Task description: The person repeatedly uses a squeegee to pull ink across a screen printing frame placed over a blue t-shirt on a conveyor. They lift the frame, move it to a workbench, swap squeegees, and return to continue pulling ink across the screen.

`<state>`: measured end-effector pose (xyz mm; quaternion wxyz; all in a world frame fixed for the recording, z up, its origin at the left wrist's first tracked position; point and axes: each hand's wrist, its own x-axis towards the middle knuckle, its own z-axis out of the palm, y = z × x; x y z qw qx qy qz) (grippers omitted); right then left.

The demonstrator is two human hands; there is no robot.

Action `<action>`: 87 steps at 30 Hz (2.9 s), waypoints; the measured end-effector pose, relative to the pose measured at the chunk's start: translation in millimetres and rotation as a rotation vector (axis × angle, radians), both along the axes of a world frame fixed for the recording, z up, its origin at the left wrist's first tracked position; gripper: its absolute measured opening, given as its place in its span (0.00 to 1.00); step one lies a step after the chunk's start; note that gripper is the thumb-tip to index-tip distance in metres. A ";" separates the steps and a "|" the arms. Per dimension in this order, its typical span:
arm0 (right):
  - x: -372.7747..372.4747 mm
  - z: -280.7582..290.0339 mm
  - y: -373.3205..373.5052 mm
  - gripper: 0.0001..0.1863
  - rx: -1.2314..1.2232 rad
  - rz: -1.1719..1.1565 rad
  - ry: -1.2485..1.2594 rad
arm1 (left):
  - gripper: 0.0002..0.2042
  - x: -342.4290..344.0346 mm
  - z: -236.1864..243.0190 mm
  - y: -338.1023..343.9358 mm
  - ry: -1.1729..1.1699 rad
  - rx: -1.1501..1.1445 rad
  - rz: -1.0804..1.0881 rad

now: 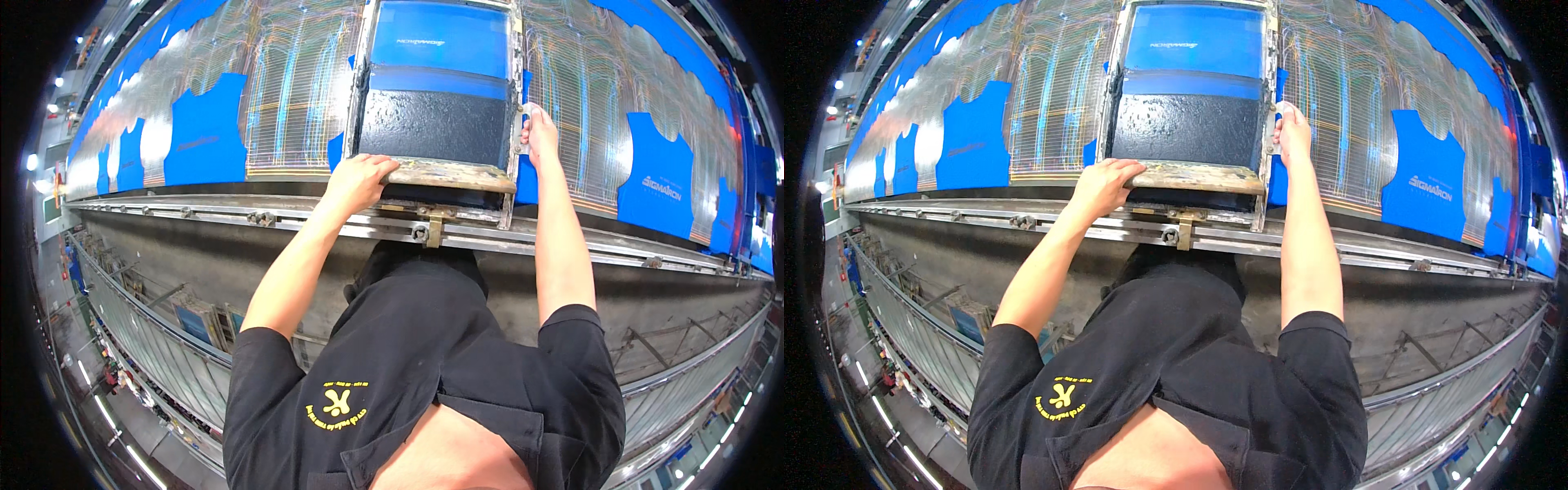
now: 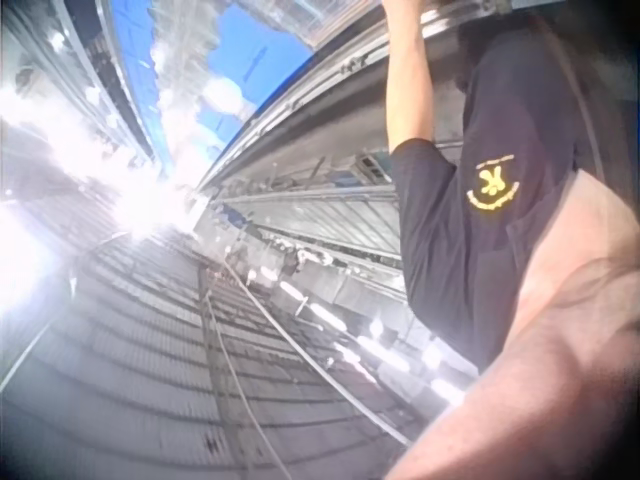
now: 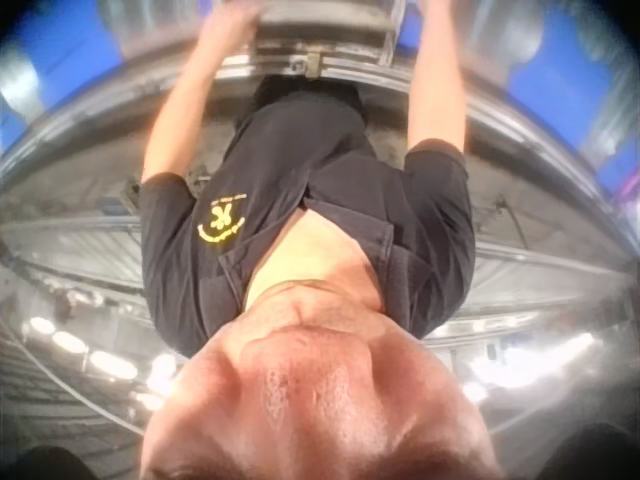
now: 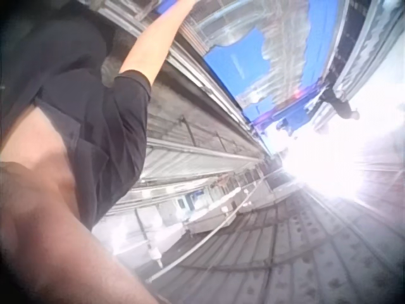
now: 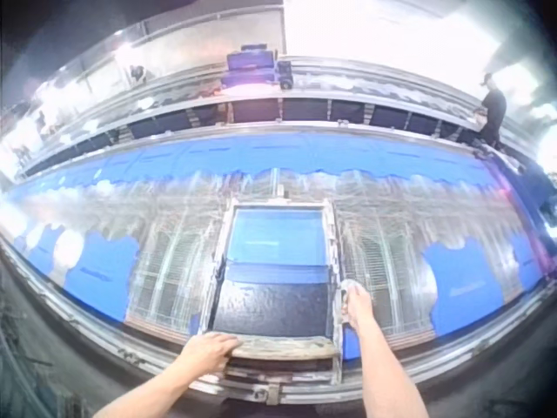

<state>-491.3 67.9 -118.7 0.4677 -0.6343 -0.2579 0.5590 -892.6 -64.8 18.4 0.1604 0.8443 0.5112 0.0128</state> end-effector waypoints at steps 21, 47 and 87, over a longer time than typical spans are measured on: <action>-14.0 -11.3 -2.9 0.17 -0.050 -0.101 -0.330 | 0.25 -12.3 17.8 117.8 -0.086 -0.011 -0.079; -35.6 92.7 59.3 0.28 0.708 0.600 -1.316 | 0.28 3.2 -27.2 245.4 0.223 -0.065 0.119; -63.4 122.1 51.7 0.15 0.507 0.792 -1.428 | 0.29 2.0 10.1 210.1 0.246 -0.187 0.080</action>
